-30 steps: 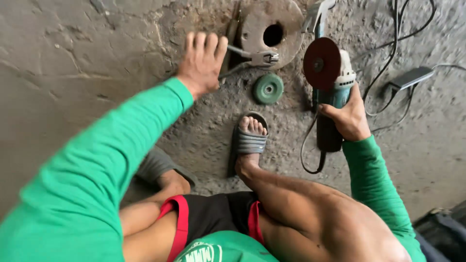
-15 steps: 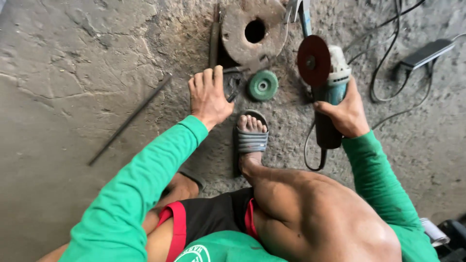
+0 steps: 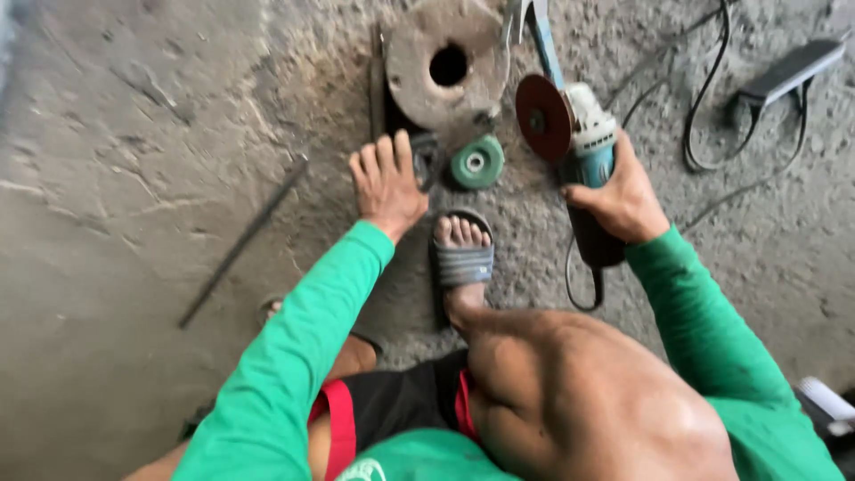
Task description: Grind a metal rod and hammer it into a metal base on the workshop floor
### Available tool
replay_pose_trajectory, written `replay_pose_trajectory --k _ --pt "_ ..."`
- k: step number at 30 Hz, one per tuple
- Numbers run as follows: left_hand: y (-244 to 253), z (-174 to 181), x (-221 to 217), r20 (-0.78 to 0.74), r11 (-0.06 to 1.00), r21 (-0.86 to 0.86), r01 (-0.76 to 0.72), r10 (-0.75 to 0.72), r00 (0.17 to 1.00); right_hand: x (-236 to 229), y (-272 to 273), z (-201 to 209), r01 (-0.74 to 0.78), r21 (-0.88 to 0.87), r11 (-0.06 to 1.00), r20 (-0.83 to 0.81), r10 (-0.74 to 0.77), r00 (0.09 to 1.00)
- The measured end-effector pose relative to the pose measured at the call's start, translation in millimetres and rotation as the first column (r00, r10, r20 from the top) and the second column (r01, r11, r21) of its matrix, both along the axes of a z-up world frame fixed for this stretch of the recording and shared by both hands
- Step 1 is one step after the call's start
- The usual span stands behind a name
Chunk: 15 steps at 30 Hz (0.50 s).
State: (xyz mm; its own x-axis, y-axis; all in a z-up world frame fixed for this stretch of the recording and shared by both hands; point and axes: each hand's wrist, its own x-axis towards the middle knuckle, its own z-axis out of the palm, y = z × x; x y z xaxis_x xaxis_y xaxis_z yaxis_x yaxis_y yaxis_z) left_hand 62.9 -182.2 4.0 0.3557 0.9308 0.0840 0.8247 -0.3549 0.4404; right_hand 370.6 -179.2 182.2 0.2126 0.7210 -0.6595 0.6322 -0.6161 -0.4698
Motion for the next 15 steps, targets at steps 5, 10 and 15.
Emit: replay_pose_trajectory --k 5,10,15 --pt "10 8 7 -0.093 0.998 0.063 0.003 0.003 0.996 2 9 4 -0.033 -0.064 0.997 0.033 0.035 0.999" --pt "11 6 7 -0.113 0.999 0.046 0.016 -0.011 0.994 1 13 3 -0.039 -0.133 0.990 0.040 0.045 0.998" --pt "10 -1 7 -0.116 1.000 -0.019 0.025 -0.027 0.993 -4 17 6 -0.066 -0.151 0.986 0.051 0.074 0.996"
